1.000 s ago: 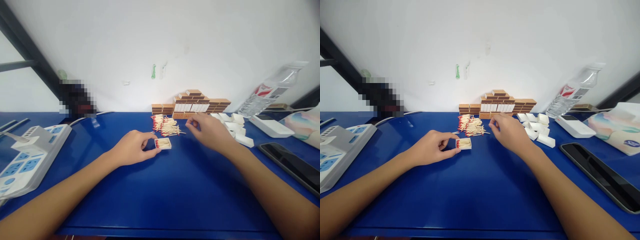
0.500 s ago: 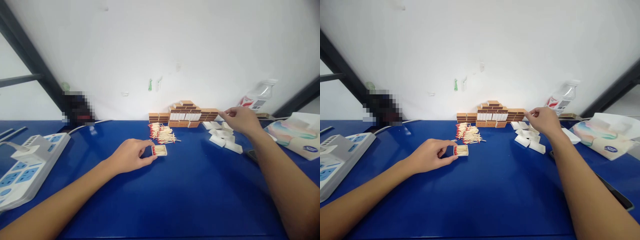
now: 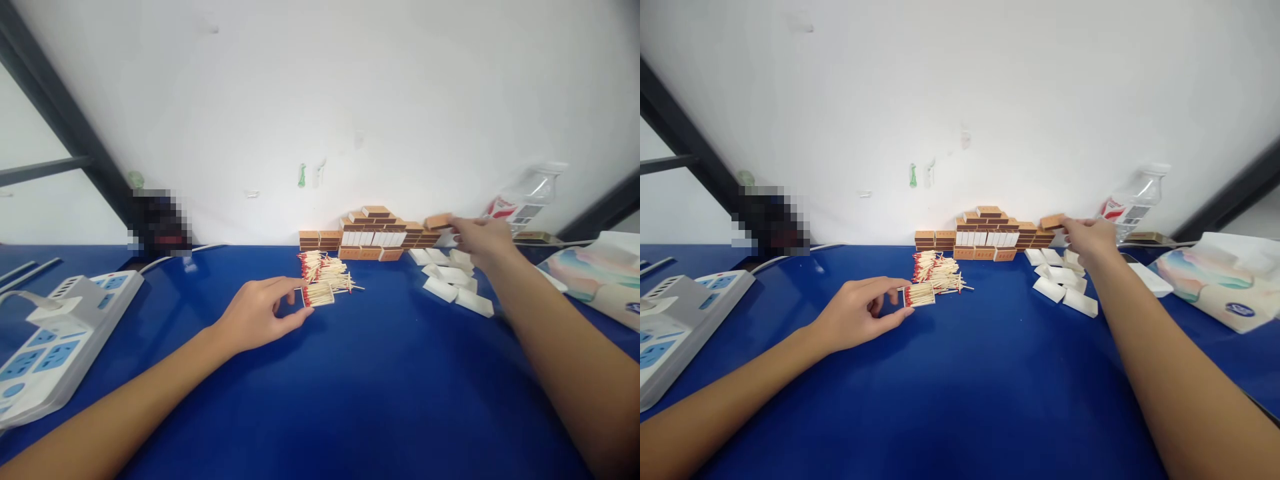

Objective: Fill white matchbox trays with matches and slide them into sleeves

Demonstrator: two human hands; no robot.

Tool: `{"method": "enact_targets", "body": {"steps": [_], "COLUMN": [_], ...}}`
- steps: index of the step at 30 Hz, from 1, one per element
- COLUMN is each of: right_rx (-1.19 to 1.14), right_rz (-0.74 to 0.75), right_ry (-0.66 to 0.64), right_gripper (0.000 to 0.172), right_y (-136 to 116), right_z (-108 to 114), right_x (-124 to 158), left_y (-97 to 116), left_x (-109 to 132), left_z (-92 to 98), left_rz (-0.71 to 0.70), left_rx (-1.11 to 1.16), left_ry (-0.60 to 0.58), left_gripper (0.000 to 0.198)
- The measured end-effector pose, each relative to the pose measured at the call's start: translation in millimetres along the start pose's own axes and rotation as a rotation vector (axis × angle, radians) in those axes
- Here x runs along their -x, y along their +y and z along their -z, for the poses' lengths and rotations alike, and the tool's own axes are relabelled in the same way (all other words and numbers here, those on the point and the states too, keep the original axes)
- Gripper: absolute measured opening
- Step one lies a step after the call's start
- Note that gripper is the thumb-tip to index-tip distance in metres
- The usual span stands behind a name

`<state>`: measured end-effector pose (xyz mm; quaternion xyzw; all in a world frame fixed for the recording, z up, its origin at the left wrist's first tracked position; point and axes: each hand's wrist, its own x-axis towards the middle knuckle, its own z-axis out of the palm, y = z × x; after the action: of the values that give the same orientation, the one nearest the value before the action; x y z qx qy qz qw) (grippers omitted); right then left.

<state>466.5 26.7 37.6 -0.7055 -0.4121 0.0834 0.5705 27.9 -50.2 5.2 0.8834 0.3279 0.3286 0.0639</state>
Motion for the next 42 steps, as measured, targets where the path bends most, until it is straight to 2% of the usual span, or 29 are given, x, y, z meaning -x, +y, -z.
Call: {"method": "enact_targets", "body": {"steps": [3,5,10,11,12,14,18,25,30,35,42], "right_rx": [-0.093,-0.167,-0.255,-0.271,-0.282,-0.294,-0.27,-0.299,-0.331,-0.228,-0.245], "right_rz": [-0.038,-0.021,-0.023,0.041,0.097,0.167,0.219,0.234,0.247,0.311,0.29], "right_ry": [0.165,0.126,-0.402,-0.562,-0.66,-0.74,-0.74,-0.828,-0.85,-0.926,-0.85], "right_gripper": [0.02,0.021,0.032,0.034,0.037,0.041,0.04,0.031,0.036,0.036,0.04], "right_y": [-25,-43,-69,-71,-73,-75,-77,-71,-71,-76,-72], "right_z": [11,12,-12,-18,-23,-28,-27,-24,-23,-21,-23], "right_x": [13,36,131,148,162,180,187,184,186,187,190], "left_y": [1,1,4,5,5,6,6,6,4,-1,0], "left_x": [0,0,0,-1,-1,-2,-2,-3,-6,-6,-6], "left_z": [-1.7,-2.4,-1.7,-1.4,-1.1,-0.8,-0.6,2.0,6.5,9.2,8.0], "left_rz": [-0.009,-0.011,-0.028,-0.027,-0.026,-0.02,-0.022,-0.004,0.009,0.026,0.01], "left_rx": [0.002,0.0,-0.013,-0.019,-0.024,-0.033,-0.031,-0.036,-0.01,-0.015,0.025], "left_ry": [0.063,0.094,0.152,0.165,0.177,0.191,0.203,0.178,0.151,0.116,0.058], "left_gripper": [0.036,0.036,0.035,0.034,0.034,0.034,0.038,0.038,0.039,0.042,0.039]}}
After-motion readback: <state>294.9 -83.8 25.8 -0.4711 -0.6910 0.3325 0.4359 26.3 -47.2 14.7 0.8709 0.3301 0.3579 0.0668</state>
